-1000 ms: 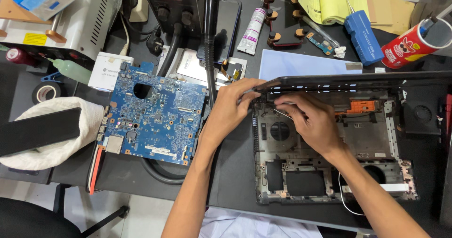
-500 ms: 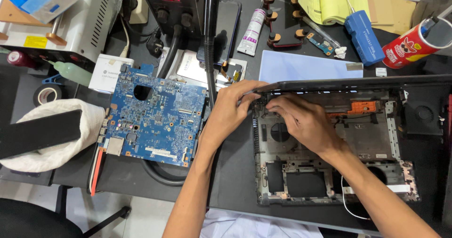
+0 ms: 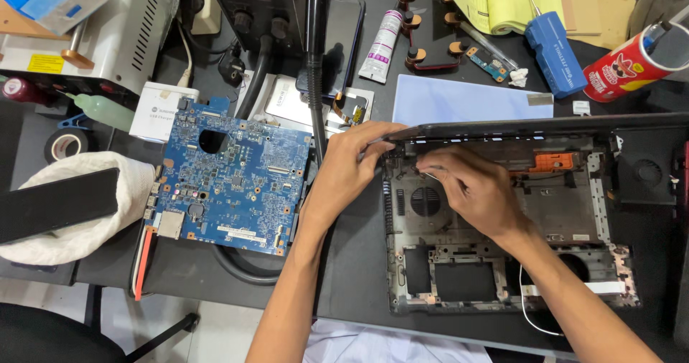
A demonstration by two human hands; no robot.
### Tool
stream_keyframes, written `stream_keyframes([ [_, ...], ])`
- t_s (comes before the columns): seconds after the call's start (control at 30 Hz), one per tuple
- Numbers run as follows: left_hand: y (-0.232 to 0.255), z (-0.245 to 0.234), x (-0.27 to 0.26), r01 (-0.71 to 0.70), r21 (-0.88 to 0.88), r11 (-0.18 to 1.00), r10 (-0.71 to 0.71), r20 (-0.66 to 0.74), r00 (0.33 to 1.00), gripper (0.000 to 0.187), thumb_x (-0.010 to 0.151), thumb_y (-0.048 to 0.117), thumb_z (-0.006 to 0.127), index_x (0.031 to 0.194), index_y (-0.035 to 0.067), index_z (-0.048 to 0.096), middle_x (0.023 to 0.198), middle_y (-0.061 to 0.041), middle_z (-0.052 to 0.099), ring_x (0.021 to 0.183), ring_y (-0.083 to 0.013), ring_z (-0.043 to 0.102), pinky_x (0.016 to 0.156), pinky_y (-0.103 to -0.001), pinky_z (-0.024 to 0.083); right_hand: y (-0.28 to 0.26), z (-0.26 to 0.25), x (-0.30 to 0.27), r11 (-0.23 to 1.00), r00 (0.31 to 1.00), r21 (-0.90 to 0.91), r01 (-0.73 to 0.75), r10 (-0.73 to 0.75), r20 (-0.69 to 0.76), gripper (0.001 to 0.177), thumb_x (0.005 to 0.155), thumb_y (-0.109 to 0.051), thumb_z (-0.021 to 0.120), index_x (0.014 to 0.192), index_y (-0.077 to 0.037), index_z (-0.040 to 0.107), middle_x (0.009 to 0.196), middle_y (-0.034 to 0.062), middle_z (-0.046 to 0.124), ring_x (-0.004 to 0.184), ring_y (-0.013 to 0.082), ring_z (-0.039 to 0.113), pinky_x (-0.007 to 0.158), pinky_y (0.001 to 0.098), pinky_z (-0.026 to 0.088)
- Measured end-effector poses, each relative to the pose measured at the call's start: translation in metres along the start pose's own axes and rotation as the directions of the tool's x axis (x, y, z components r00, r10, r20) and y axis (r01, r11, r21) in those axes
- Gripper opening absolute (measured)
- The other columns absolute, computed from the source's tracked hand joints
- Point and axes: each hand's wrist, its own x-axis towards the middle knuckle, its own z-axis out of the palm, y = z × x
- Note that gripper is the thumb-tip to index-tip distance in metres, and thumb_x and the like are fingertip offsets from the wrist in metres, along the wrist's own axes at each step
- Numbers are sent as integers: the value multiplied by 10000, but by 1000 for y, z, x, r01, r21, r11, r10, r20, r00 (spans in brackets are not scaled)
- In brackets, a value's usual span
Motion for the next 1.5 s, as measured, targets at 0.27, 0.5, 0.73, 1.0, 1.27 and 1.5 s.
stream_keyframes([
  [0.27, -4, 1, 1, -5, 52, 999, 6, -28, 1000, 336, 889, -95, 605, 1193, 9, 703, 1119, -161, 765, 985, -256, 772, 864, -322, 603, -1, 8, -12, 998, 997, -4, -70, 70, 40, 176, 944, 17, 668, 1073, -78, 740, 1103, 50, 760, 864, 158, 767, 718, 252, 639],
  [0.5, -5, 0, -2, -51, 50, 997, 52, -29, 998, 335, 892, -102, 598, 1192, 6, 701, 1106, -165, 761, 986, -266, 774, 864, -325, 604, -10, 6, -2, 998, 983, -51, -32, 22, -180, 174, 980, -29, 719, 1149, -23, 680, 1138, 94, 746, 977, 203, 760, 812, 274, 631],
  [0.73, -9, 0, -2, -63, 62, 996, 65, -26, 998, 377, 882, -126, 584, 1217, 13, 685, 1070, -176, 748, 951, -275, 783, 823, -322, 595, -24, 11, 4, 993, 985, -112, -47, 28, -172, 183, 948, -34, 776, 1113, -29, 696, 1090, 85, 768, 929, 202, 765, 770, 315, 606],
  [1.0, -8, 0, -3, -17, 44, 999, 18, -24, 1000, 383, 884, -127, 574, 1225, 9, 683, 1082, -178, 745, 951, -282, 790, 784, -327, 592, -24, 11, 14, 994, 999, -106, 4, -10, -50, 186, 947, -64, 755, 1123, -41, 698, 1055, 70, 759, 882, 209, 752, 760, 323, 610],
  [1.27, -11, 0, -2, -62, 23, 998, 63, -28, 998, 414, 870, -149, 557, 1232, 10, 679, 1095, -178, 747, 987, -277, 781, 858, -319, 617, -27, 6, 28, 996, 998, -93, 11, -4, 69, 165, 936, -94, 744, 1061, -26, 660, 1008, 83, 735, 860, 292, 740, 727, 379, 587],
  [1.5, -10, 1, -1, -20, 19, 1000, 20, -32, 999, 411, 860, -157, 544, 1214, -1, 683, 1066, -176, 759, 979, -244, 787, 870, -310, 605, -27, 2, 32, 1000, 996, -25, 3, -1, 89, 158, 953, -76, 714, 1085, -11, 656, 1021, 119, 728, 853, 315, 735, 704, 398, 579],
])
